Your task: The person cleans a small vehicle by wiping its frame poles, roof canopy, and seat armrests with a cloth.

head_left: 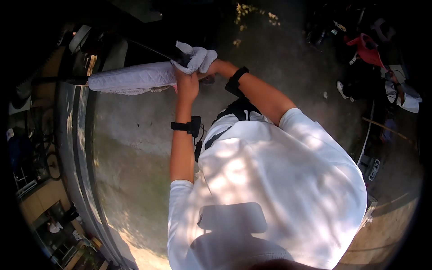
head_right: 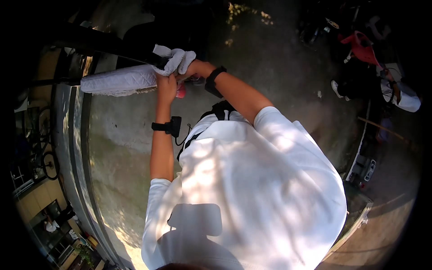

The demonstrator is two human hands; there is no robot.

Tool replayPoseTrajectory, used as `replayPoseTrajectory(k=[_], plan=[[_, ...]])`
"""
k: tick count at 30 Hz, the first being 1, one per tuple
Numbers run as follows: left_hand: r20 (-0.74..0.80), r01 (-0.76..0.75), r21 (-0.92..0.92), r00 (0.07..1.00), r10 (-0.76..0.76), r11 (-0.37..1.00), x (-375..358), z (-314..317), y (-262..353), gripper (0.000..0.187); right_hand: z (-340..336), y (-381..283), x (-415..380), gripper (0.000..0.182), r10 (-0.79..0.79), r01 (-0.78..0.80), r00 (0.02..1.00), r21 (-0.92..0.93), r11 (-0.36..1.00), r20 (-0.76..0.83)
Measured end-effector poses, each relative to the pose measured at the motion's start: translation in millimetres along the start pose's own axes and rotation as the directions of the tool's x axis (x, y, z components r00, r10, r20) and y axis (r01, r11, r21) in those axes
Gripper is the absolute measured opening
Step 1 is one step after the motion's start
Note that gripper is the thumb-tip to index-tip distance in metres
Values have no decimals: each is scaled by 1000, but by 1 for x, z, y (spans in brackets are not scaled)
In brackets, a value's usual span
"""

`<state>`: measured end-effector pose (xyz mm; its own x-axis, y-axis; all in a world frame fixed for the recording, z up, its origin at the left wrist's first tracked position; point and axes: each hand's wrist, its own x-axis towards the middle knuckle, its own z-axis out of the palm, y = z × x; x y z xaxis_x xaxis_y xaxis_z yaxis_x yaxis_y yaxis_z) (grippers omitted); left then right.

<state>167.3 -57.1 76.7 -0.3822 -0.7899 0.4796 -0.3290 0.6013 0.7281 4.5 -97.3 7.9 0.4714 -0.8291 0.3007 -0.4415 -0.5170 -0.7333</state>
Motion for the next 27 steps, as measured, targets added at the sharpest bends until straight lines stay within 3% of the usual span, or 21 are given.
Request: replayPoseTrajectory(k=[1,2,5,6,7,9,11,12,13,14,16,18,20,22,23,24,27], plan=[[-22,2,5,1000,-2,1000,-3,-1,9,40,-6,-14,0,60,2,-2,1000,-1,1000,3],[-24,6,1,1000,-6,1000,-8,-3,10,40,-10,-27,-2,67,123,-126,991,-45,991,-59],[-142,127,49,983,-119,991,-28,-10,10,34,-52,-134,11,79,266,-306,918,-97,947,-294],[-160,228,-152,955,-252,962,-37,-20,18,30,-58,-152,12,79,279,-318,914,-95,943,-296],[-146,317,-343,912,-384,884,-47,-27,23,28,-61,-166,11,78,160,-193,888,-33,981,-431],[-159,334,-273,909,-384,902,-63,-29,21,28,-56,-169,7,76,60,-70,819,5,998,-570],[-190,342,-205,905,-380,917,-75,-27,21,29,-47,-156,8,57,108,-149,843,-36,988,-527],[-121,445,-311,858,-499,840,-80,-24,27,30,-46,-155,10,48,128,-181,857,-59,982,-499],[-40,540,-402,797,-603,740,-83,-21,31,33,-44,-153,10,48,128,-181,860,-61,982,-494],[-41,542,-402,795,-606,738,-87,-19,31,33,-42,-152,10,52,116,-193,849,-99,976,-516],[145,690,-435,688,-711,579,-96,-10,27,45,-38,-144,10,55,98,-202,835,-137,970,-541],[213,724,-456,654,-726,518,-104,1,21,49,-33,-127,8,53,96,-142,875,-61,988,-474],[272,749,-474,624,-733,462,-110,10,13,53,-28,-128,4,47,104,-196,877,-152,969,-469],[464,887,-353,443,-768,298,-113,10,8,55,-7,-95,-5,31,67,-190,864,-200,961,-500],[452,882,-356,453,-769,310,-111,8,10,55,-15,-98,-10,30,122,-244,917,-293,924,-379],[492,901,-315,425,-760,300,-109,5,12,54,-21,-96,-9,30,107,-231,918,-294,927,-382],[502,908,-290,413,-760,302,-93,7,26,56,-32,-72,-11,36,138,-145,988,-101,984,-71]])
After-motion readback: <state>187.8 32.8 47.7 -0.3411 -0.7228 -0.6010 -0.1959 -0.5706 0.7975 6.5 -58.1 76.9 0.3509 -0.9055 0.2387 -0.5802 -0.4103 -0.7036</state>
